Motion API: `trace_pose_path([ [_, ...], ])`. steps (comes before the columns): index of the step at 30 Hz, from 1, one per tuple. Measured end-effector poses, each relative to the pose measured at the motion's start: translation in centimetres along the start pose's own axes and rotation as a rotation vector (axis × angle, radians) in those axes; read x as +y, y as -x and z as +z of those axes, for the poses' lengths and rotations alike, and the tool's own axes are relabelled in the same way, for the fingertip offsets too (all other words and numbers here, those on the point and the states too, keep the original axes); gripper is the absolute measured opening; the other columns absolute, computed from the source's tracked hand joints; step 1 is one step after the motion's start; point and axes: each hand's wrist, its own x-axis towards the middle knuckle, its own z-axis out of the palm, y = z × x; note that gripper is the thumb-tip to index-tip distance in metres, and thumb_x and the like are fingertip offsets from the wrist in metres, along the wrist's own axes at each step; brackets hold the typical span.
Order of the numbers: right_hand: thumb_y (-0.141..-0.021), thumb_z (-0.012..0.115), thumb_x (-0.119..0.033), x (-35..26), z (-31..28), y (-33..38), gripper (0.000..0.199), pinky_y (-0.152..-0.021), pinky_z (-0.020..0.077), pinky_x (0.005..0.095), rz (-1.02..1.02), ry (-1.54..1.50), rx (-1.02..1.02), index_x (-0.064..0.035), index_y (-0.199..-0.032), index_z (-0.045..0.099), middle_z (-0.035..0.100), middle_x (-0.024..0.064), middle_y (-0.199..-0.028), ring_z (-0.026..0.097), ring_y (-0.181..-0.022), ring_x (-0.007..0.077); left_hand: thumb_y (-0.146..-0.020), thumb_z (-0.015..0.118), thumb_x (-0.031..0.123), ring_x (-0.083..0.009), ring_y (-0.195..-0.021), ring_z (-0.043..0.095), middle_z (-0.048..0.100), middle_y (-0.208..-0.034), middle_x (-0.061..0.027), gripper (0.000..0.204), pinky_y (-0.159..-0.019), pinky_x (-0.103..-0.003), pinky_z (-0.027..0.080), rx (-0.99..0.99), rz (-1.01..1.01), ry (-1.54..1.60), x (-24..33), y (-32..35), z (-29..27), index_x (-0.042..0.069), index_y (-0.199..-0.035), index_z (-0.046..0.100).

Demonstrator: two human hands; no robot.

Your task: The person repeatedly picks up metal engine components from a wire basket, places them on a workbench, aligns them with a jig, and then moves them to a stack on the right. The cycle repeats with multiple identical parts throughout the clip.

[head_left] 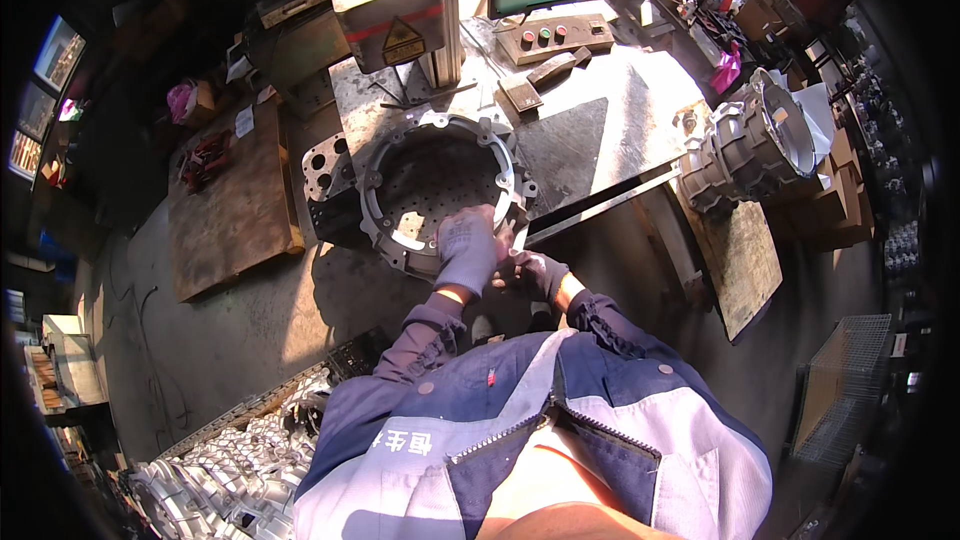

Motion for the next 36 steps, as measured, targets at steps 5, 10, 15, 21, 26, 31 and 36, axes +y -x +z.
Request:
trace_pose_path([
  [5,-0.09,0.067,-0.013,-2.3,0.3,0.0,0.015,-0.082,0.0552,0.0366,-0.236,0.462,-0.035,-0.0029,-0.102,0.068,0.069,0.0105,-0.1,0.067,-0.089,0.0239,-0.081,0.067,0.044,-0.0301,-0.103,0.067,0.07,-0.105,-0.017,0.042,-0.093,-0.042,0.049,0.006,0.041,0.001,-0.4,0.0,0.1,0.009,-0.106,0.069],
  [10,-0.094,0.062,-0.024,-3.6,0.7,0.3,0.022,-0.082,0.0547,0.044,0.657,-1.066,0.202,-0.0047,-0.104,0.065,0.069,0.0108,-0.1,0.067,-0.091,0.0265,-0.082,0.067,0.043,-0.0293,-0.102,0.068,0.071,-0.102,-0.0164,0.04,-0.091,-0.041,0.049,0.049,0.041,0.047,-0.5,-0.3,0.6,0.01,-0.104,0.069],
  [15,-0.094,0.061,-0.025,-3.4,0.7,0.3,0.023,-0.083,0.0547,0.0456,0.615,-1.15,0.17,-0.0045,-0.105,0.062,0.068,0.0121,-0.097,0.067,-0.089,0.0278,-0.081,0.068,0.044,-0.0287,-0.101,0.068,0.071,-0.101,-0.0154,0.041,-0.09,-0.041,0.05,0.056,0.039,0.011,-0.3,-0.3,0.7,0.01,-0.104,0.069],
  [21,-0.095,0.061,-0.025,-3.0,0.4,-0.3,0.021,-0.083,0.0546,0.0466,0.66,-1.16,0.149,-0.0049,-0.103,0.062,0.067,0.0119,-0.093,0.066,-0.088,0.0272,-0.081,0.067,0.048,-0.0297,-0.105,0.067,0.071,-0.103,-0.0135,0.045,-0.091,-0.042,0.05,0.055,-0.024,-0.048,0.2,-0.3,0.9,0.011,-0.107,0.068],
  [26,-0.096,0.06,-0.023,-2.6,0.2,-0.7,0.018,-0.086,0.0533,0.0446,0.537,-1.196,0.031,-0.0054,-0.099,0.062,0.066,0.0102,-0.089,0.066,-0.087,0.0277,-0.082,0.065,0.051,-0.0308,-0.107,0.065,0.071,-0.106,-0.0132,0.046,-0.091,-0.044,0.05,0.119,-0.044,-0.012,-0.1,-0.8,1.9,0.012,-0.107,0.068],
  [31,-0.097,0.056,-0.021,-3.4,0.7,-0.5,0.013,-0.084,0.0506,0.0389,0.482,-1.183,0.01,-0.0093,-0.093,0.061,0.064,0.0069,-0.084,0.063,-0.084,0.0244,-0.08,0.071,0.042,-0.0348,-0.096,0.067,0.07,-0.099,-0.0167,0.038,-0.085,-0.043,0.051,0.18,-0.057,0.086,-0.2,-0.2,2.3,0.011,-0.102,0.072],
  [36,-0.094,0.06,-0.023,-4.5,-1.5,0.7,0.016,-0.078,0.0538,0.0383,0.398,-1.204,-0.165,-0.008,-0.098,0.064,0.064,0.0039,-0.081,0.064,-0.08,0.0209,-0.077,0.073,0.038,-0.0351,-0.087,0.068,0.071,-0.092,-0.0182,0.034,-0.078,-0.044,0.052,0.27,-0.008,0.101,3.1,0.0,1.4,0.008,-0.094,0.074],
])
